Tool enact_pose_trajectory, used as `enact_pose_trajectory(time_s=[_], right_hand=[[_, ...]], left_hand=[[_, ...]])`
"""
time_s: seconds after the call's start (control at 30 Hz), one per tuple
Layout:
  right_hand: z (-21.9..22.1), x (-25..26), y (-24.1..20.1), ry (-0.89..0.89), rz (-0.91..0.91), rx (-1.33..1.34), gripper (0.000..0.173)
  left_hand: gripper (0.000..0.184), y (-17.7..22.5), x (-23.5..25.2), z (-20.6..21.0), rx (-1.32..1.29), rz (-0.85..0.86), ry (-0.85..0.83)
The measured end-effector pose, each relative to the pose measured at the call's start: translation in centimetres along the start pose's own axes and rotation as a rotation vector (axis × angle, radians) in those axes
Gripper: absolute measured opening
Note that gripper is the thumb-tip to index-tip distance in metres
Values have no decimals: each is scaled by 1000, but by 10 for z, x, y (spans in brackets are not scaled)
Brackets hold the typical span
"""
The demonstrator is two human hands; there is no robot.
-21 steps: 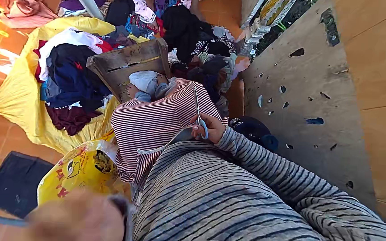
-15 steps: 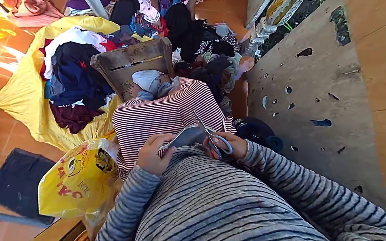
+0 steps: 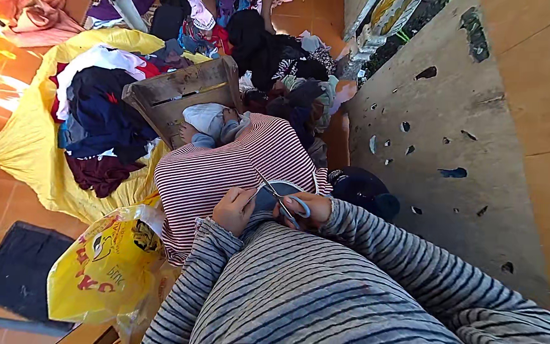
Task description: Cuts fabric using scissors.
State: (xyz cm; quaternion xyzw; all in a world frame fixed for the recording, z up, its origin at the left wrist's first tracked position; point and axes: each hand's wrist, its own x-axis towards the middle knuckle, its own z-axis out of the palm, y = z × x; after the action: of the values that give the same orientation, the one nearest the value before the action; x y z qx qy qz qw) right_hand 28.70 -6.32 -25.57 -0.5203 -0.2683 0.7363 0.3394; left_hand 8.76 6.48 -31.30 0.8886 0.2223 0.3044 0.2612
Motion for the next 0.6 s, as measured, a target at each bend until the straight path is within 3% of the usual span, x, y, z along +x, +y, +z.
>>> enact_pose_trajectory(time_s=[0.17,0.6], right_hand=[[15,19,3,-15,-80,50,47],[26,17,13,145,-229,-4,31]], left_hand=[[17,3,2,-1,-34,30,87],[16,5,3,1,-50,69,140]])
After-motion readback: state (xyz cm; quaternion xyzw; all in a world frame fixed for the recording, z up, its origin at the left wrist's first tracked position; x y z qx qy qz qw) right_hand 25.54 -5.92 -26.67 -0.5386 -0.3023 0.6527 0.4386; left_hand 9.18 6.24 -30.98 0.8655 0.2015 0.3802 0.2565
